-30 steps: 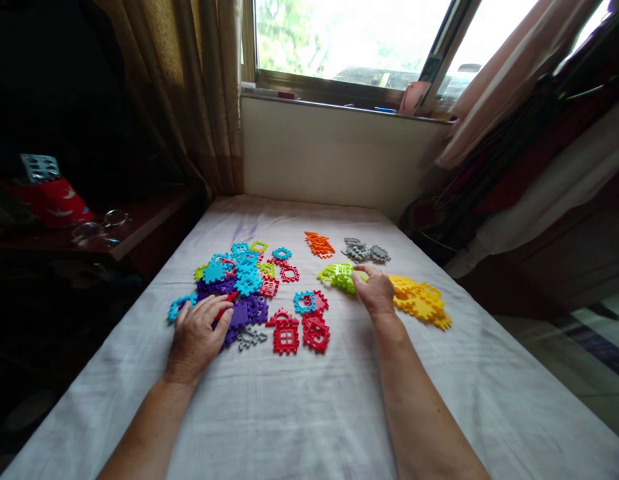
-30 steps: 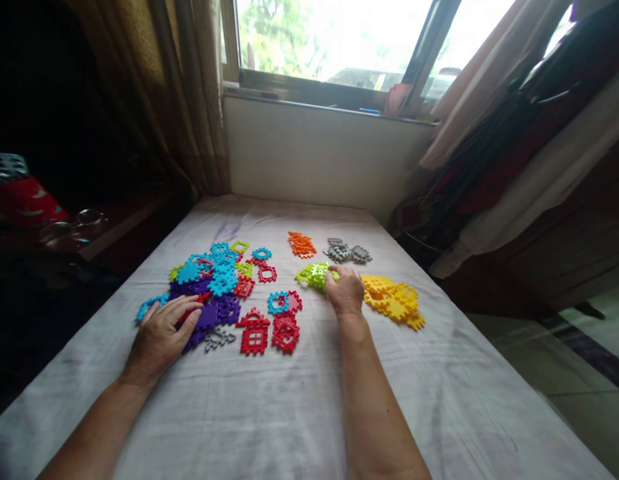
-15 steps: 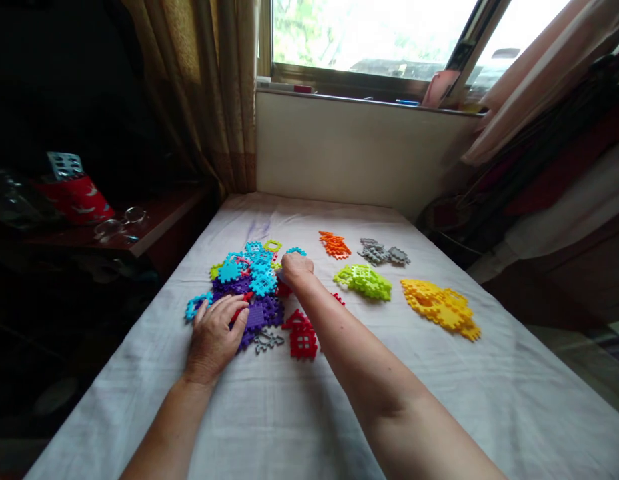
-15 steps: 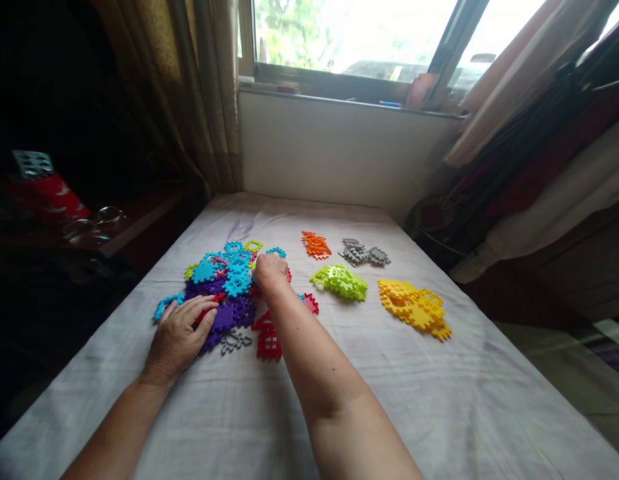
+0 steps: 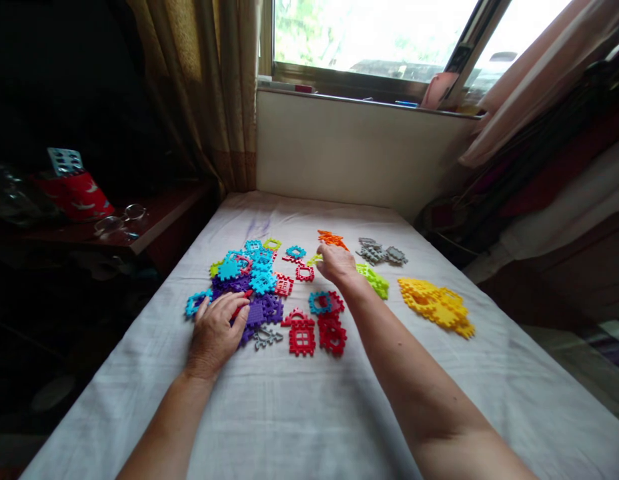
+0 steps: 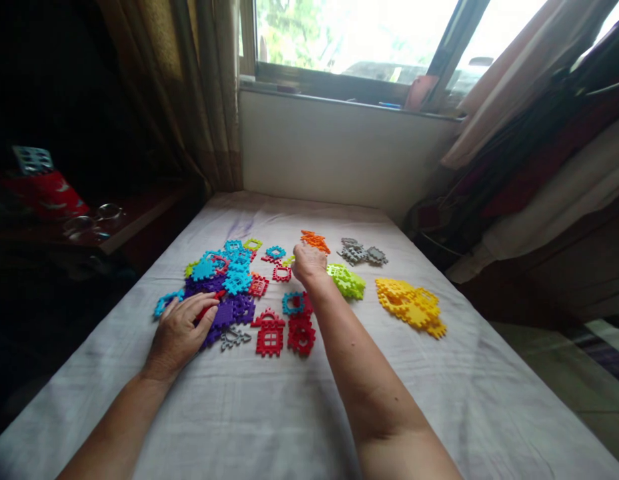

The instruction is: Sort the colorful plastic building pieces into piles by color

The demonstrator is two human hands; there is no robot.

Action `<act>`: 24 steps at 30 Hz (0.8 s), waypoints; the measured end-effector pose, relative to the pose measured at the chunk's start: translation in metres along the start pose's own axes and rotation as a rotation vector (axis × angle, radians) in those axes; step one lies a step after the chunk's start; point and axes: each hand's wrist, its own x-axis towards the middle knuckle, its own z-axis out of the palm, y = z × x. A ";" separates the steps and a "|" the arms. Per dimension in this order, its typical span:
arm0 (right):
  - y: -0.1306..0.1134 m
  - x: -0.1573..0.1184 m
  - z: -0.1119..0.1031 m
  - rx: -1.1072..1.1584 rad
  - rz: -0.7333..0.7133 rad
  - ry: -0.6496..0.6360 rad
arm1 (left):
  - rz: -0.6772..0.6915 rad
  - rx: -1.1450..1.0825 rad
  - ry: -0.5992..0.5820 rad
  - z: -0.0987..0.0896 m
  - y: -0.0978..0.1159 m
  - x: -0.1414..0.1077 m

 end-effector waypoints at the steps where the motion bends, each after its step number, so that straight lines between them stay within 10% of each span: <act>1: 0.012 -0.003 -0.002 -0.035 0.016 -0.011 | 0.002 -0.003 0.003 0.000 0.000 0.000; 10: 0.043 -0.020 -0.016 -0.189 0.017 -0.161 | -0.006 -0.015 0.036 0.003 -0.006 0.000; 24: -0.072 0.086 0.031 -0.095 -0.396 -0.029 | -0.074 0.090 0.128 0.002 -0.029 -0.001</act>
